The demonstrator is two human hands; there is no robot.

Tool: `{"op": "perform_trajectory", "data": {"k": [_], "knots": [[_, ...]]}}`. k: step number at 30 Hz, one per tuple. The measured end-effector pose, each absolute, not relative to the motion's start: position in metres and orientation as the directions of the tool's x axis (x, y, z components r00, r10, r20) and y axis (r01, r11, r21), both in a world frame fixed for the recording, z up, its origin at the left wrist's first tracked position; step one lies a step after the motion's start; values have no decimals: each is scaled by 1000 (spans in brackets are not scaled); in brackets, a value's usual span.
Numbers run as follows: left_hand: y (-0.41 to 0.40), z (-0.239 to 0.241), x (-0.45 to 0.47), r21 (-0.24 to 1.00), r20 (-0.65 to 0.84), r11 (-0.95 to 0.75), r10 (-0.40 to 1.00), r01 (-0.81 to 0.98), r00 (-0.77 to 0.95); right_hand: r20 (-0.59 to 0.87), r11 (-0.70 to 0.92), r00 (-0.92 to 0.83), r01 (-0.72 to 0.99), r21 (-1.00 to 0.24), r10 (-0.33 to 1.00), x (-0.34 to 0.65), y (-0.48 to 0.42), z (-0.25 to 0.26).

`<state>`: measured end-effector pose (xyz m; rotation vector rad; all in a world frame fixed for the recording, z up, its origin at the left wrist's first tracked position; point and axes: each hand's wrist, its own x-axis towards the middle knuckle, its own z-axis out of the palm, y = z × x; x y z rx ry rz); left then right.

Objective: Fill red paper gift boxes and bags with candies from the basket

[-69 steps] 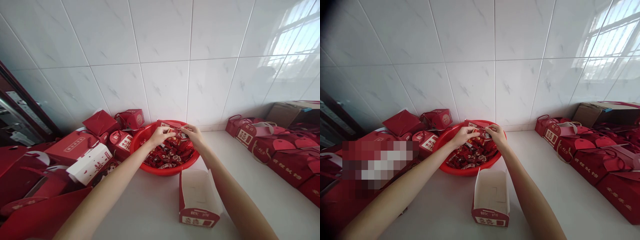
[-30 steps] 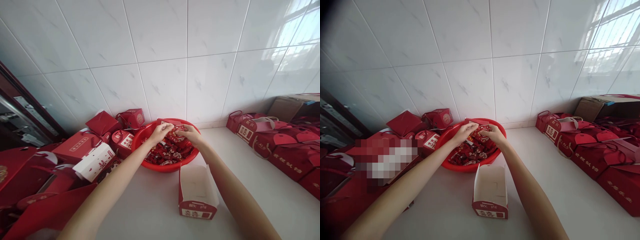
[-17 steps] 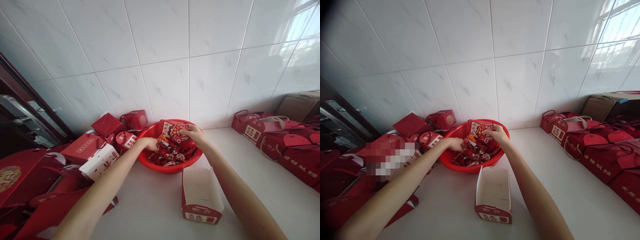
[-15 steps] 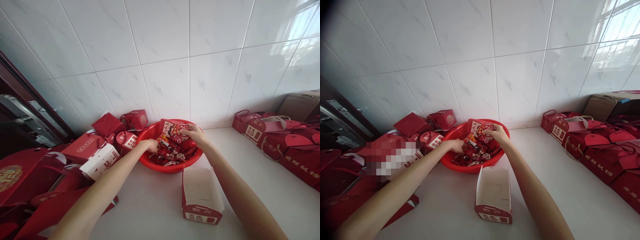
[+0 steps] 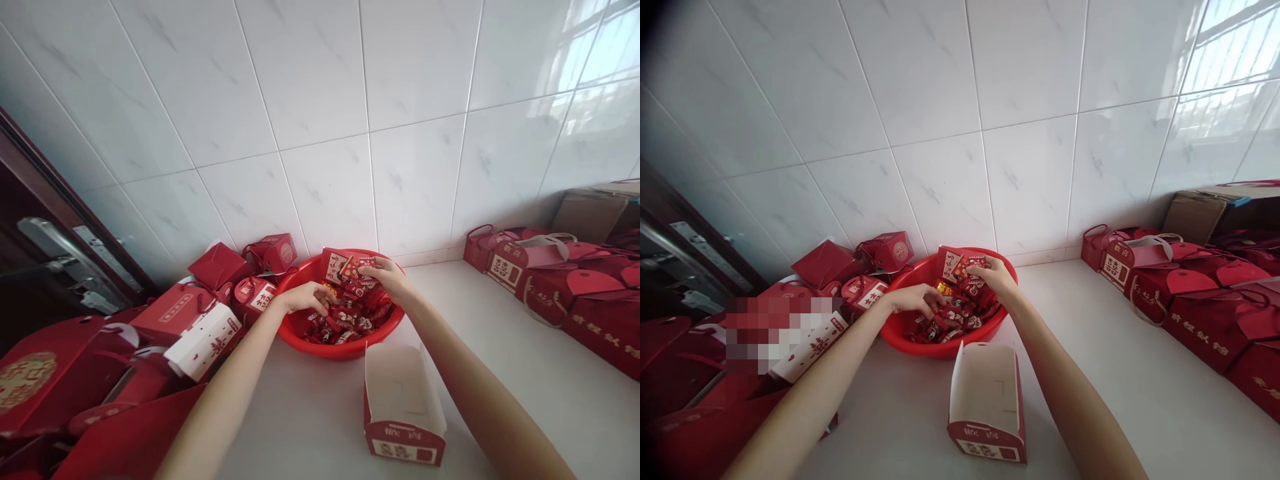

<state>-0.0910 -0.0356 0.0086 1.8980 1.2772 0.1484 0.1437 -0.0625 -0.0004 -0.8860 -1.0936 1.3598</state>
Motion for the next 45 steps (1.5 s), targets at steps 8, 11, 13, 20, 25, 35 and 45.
{"op": "perform_trajectory", "data": {"k": [8, 11, 13, 20, 25, 35, 45], "knots": [[-41, 19, -88, 975, 38, -105, 947, 195, 319, 151, 94, -141, -342, -935, 978, 143, -61, -3], [-42, 20, -83, 986, 37, -79, 961, 144, 274, 136, 72, -162, -347, -935, 977, 144, -61, -2], [-43, 22, -81, 990, 32, -69, 961, 126, 274, 129, 70, -155, -337, -939, 980, 144, -62, -1], [-45, 33, -67, 997, 50, -60, 973, 37, 223, 109, 59, -131, -342, -938, 985, 144, -62, 0], [-48, 34, -48, 992, 117, -123, 972, 17, 205, 81, 28, -135, -355, -934, 988, 144, -60, -1], [-60, 28, -28, 938, 307, -309, 951, 157, 34, 88, 31, -135, -377, -926, 987, 144, -61, 0], [-175, 61, -6, 774, 423, -575, 782, 266, 459, 100, 66, -72, -375, -925, 992, 146, -60, 1]]}}
